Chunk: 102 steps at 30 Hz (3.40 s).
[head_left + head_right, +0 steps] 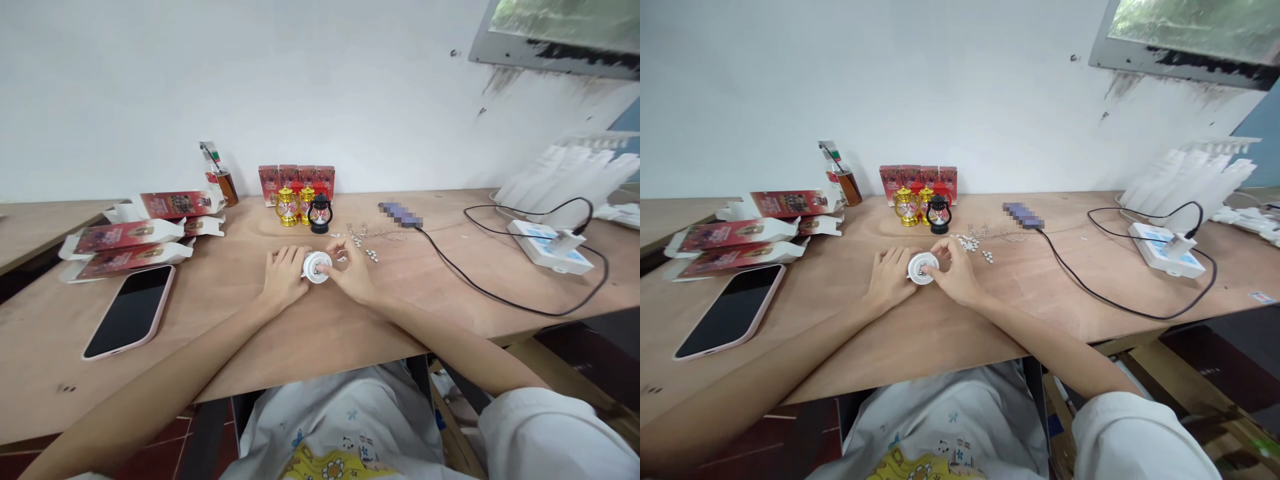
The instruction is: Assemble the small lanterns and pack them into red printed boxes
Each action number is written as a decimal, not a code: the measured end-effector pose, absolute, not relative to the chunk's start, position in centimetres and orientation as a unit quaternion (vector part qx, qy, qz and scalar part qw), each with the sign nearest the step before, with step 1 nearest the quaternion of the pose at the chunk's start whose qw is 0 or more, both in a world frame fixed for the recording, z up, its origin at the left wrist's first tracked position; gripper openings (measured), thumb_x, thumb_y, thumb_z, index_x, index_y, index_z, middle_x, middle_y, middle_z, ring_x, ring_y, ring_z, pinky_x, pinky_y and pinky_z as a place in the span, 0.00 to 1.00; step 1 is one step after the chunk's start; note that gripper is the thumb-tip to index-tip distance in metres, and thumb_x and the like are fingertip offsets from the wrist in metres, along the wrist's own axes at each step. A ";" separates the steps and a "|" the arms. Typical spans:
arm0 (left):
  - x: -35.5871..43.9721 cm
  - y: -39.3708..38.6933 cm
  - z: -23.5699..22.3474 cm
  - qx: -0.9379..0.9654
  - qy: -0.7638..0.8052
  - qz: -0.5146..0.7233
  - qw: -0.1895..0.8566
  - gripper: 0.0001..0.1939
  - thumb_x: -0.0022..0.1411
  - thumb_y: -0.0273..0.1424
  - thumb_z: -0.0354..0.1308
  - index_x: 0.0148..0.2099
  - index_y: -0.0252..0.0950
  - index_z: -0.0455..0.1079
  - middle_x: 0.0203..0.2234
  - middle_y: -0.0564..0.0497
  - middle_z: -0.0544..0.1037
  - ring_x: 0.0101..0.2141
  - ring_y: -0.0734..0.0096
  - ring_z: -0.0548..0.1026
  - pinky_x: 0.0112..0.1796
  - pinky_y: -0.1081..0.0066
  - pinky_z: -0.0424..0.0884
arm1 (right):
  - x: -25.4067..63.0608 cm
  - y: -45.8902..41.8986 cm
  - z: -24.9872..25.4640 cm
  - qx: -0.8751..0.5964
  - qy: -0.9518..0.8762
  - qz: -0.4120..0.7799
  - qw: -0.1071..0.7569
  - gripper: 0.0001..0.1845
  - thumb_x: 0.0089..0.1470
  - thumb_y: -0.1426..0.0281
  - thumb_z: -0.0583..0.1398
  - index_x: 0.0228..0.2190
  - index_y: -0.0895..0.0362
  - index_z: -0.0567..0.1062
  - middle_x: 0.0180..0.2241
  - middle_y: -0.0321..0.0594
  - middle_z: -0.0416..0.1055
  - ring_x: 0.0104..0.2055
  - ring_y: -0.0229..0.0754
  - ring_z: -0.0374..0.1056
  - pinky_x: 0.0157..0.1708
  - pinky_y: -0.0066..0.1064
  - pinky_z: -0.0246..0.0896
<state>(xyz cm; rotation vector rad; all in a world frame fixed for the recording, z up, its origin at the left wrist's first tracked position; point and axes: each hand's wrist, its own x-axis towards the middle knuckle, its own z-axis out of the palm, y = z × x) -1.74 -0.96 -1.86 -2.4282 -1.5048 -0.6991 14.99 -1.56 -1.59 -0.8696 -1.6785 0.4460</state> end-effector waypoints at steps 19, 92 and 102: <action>-1.8 -0.5 -2.1 -0.799 -0.534 -0.269 0.066 0.21 0.52 0.28 0.54 0.50 0.40 0.62 0.44 0.47 0.75 0.47 0.56 0.70 0.41 0.61 0.60 | 19.5 2.1 -2.1 -0.478 -0.861 -0.047 0.169 0.19 0.48 0.82 0.54 0.42 0.58 0.73 0.43 0.45 0.74 0.50 0.51 0.62 0.47 0.41 0.54; -1.9 -0.7 -2.2 -0.808 -0.519 -0.270 0.065 0.17 0.55 0.32 0.55 0.49 0.40 0.63 0.44 0.47 0.75 0.46 0.56 0.70 0.42 0.61 0.58 | 16.7 -2.1 -0.9 -0.268 -0.803 0.121 0.519 0.05 0.54 0.69 0.61 0.27 0.50 0.77 0.37 0.39 0.71 0.39 0.41 0.69 0.43 0.39 0.66; -1.8 -0.7 -2.2 -0.813 -0.511 -0.270 0.070 0.18 0.55 0.30 0.55 0.49 0.39 0.64 0.45 0.46 0.75 0.46 0.57 0.70 0.42 0.60 0.57 | 16.5 -2.6 -0.9 -0.266 -0.791 0.068 0.547 0.07 0.58 0.72 0.57 0.33 0.52 0.75 0.33 0.37 0.76 0.38 0.40 0.73 0.41 0.35 0.67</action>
